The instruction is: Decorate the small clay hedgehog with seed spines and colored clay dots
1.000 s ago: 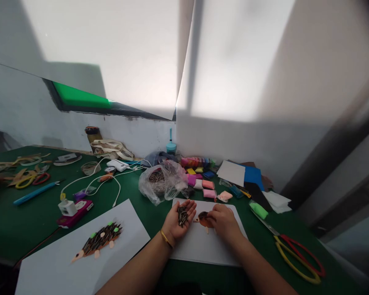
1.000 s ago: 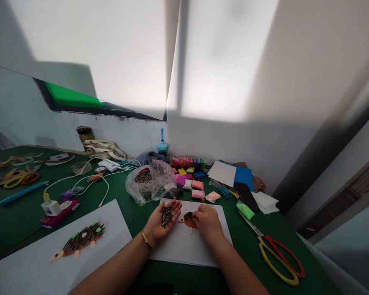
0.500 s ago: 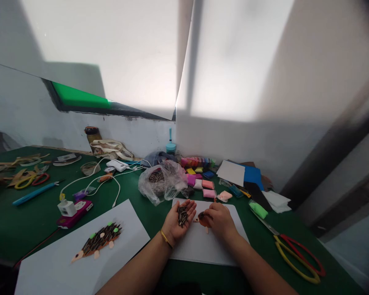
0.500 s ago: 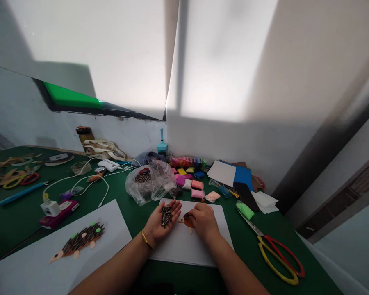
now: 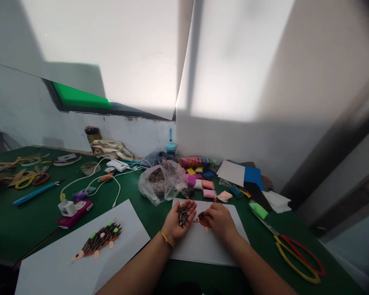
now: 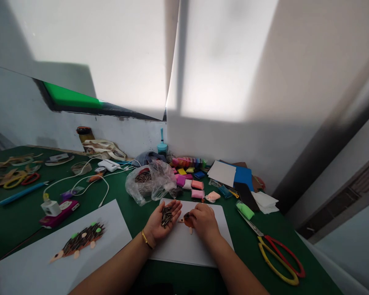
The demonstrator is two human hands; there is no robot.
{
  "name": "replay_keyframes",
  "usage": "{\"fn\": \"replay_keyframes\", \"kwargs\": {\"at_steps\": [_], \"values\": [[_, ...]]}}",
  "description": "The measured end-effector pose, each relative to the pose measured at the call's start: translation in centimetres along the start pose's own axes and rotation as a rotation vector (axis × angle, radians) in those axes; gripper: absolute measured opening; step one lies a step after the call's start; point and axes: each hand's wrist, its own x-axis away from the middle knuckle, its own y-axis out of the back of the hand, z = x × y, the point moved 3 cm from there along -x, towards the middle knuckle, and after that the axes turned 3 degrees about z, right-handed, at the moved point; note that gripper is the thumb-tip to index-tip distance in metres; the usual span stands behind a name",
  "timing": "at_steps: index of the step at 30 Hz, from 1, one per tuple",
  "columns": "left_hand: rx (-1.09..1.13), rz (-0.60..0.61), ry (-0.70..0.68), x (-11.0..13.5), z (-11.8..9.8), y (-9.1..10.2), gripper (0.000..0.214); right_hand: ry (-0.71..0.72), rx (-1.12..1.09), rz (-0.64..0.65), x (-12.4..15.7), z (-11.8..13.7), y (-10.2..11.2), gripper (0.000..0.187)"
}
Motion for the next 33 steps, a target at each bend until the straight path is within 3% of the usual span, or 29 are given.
{"fn": "replay_keyframes", "kwargs": {"at_steps": [33], "values": [[-0.012, -0.006, 0.004, -0.17, -0.03, 0.16, 0.029, -0.021, 0.061, -0.048, 0.39, 0.74, 0.2, 0.011]]}}
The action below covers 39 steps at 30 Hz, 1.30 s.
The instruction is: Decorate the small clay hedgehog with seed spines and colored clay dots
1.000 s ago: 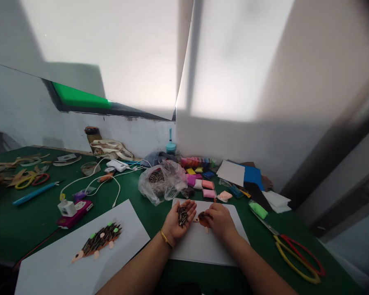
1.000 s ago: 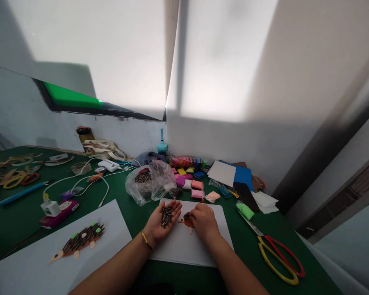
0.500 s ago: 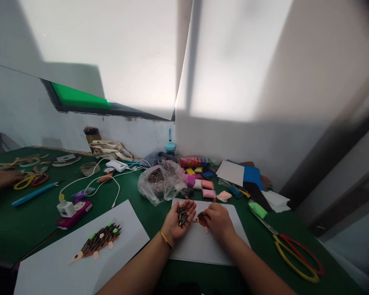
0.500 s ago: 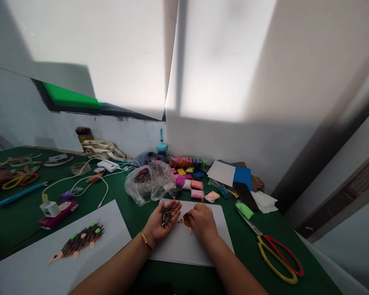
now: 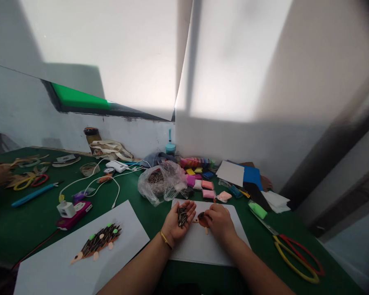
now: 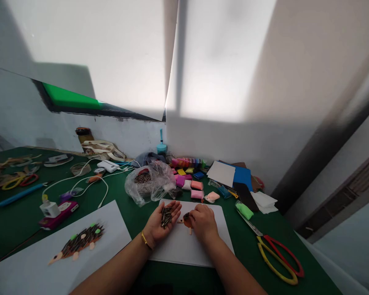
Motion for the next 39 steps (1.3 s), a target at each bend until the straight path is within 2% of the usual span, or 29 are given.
{"fn": "replay_keyframes", "kwargs": {"at_steps": [8, 12, 15, 18, 23, 27, 31, 36, 39], "values": [[0.005, 0.005, 0.009, 0.1, 0.1, 0.0, 0.028, -0.001, 0.008, 0.012, 0.0, -0.1, -0.3, 0.014], [0.017, 0.037, 0.02, 0.1, 0.1, -0.1, 0.029, -0.015, -0.025, 0.012, 0.0, 0.0, 0.4, 0.012], [0.021, 0.056, 0.042, 0.3, 0.2, -0.3, 0.03, 0.013, -0.065, 0.008, -0.2, 1.3, 1.3, 0.011], [-0.002, 0.108, 0.086, 0.5, 0.5, -0.5, 0.032, 0.102, -0.123, 0.027, -0.6, 3.5, 1.7, 0.013], [-0.059, 0.182, 0.128, 0.3, 0.7, 0.1, 0.037, 0.161, -0.118, 0.098, -1.5, 5.7, 0.6, 0.01], [-0.054, 0.196, 0.153, -0.4, 0.8, 0.8, 0.038, 0.122, -0.055, 0.162, -1.9, 5.6, -0.2, 0.006], [-0.058, 0.198, 0.169, -0.4, 1.0, 0.8, 0.037, 0.112, -0.07, 0.164, -1.9, 5.6, -0.2, 0.005], [-0.036, 0.196, 0.155, 0.1, 0.8, 0.1, 0.037, 0.097, -0.252, 0.05, -2.0, 5.2, 1.1, 0.008], [0.017, 0.132, 0.081, 0.2, 0.4, 0.0, 0.035, -0.036, -0.369, -0.005, -2.1, 3.1, 2.1, 0.013]]}}
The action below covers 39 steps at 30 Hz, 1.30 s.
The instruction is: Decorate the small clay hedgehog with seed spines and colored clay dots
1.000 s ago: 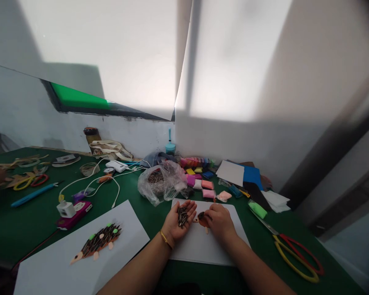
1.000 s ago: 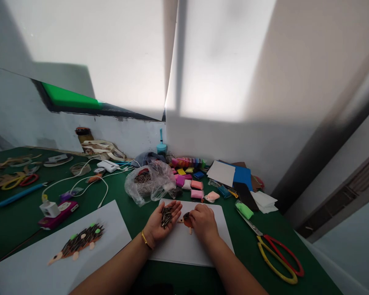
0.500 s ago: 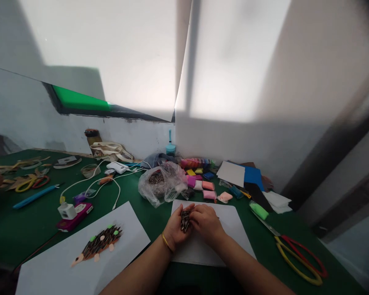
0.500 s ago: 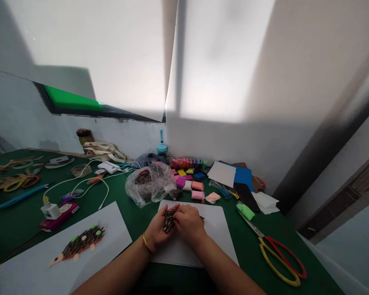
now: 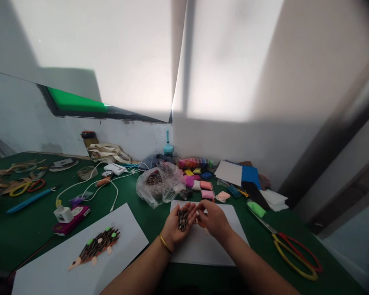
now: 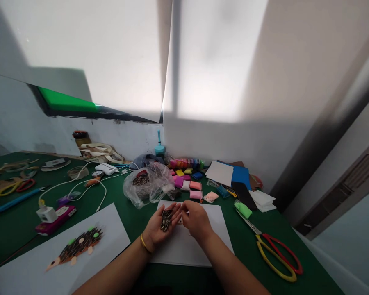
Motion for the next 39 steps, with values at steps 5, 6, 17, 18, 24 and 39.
{"fn": "replay_keyframes", "kwargs": {"at_steps": [5, 6, 17, 18, 24, 39], "values": [[0.045, -0.089, -0.078, -0.2, -0.4, 0.2, 0.032, -0.138, -0.015, 0.006, 0.5, -3.8, 1.8, 0.026], [0.047, -0.095, -0.08, -0.2, -0.4, 0.2, 0.031, -0.146, -0.003, 0.016, 0.7, -4.3, 1.8, 0.027], [0.027, -0.14, -0.092, 0.0, -0.4, 0.1, 0.029, -0.133, 0.185, 0.14, 2.5, -4.2, 0.9, 0.021], [0.027, -0.139, -0.091, 0.0, -0.4, 0.1, 0.029, -0.108, 0.21, 0.138, 2.5, -4.2, 0.9, 0.021], [0.042, -0.132, -0.081, -0.1, -0.4, 0.2, 0.028, 0.004, 0.371, 0.074, 2.4, -4.3, 0.4, 0.019], [-0.004, -0.088, -0.074, -0.5, -0.4, 0.9, 0.029, 0.086, 0.495, 0.076, 1.7, -3.5, -0.6, 0.018]]}}
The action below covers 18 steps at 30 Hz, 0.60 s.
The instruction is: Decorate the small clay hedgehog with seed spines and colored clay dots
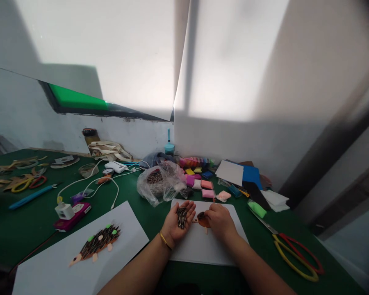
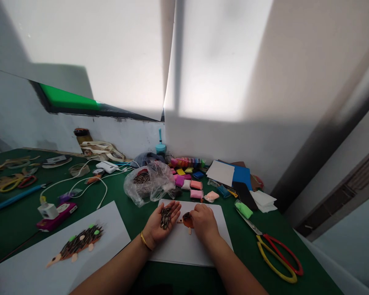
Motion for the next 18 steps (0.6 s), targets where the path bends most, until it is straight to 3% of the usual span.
{"fn": "replay_keyframes", "kwargs": {"at_steps": [18], "values": [[0.005, -0.03, 0.013, 0.37, 0.04, -0.6, 0.028, -0.051, -0.04, -0.014, 0.12, -0.4, -0.41, 0.018]]}}
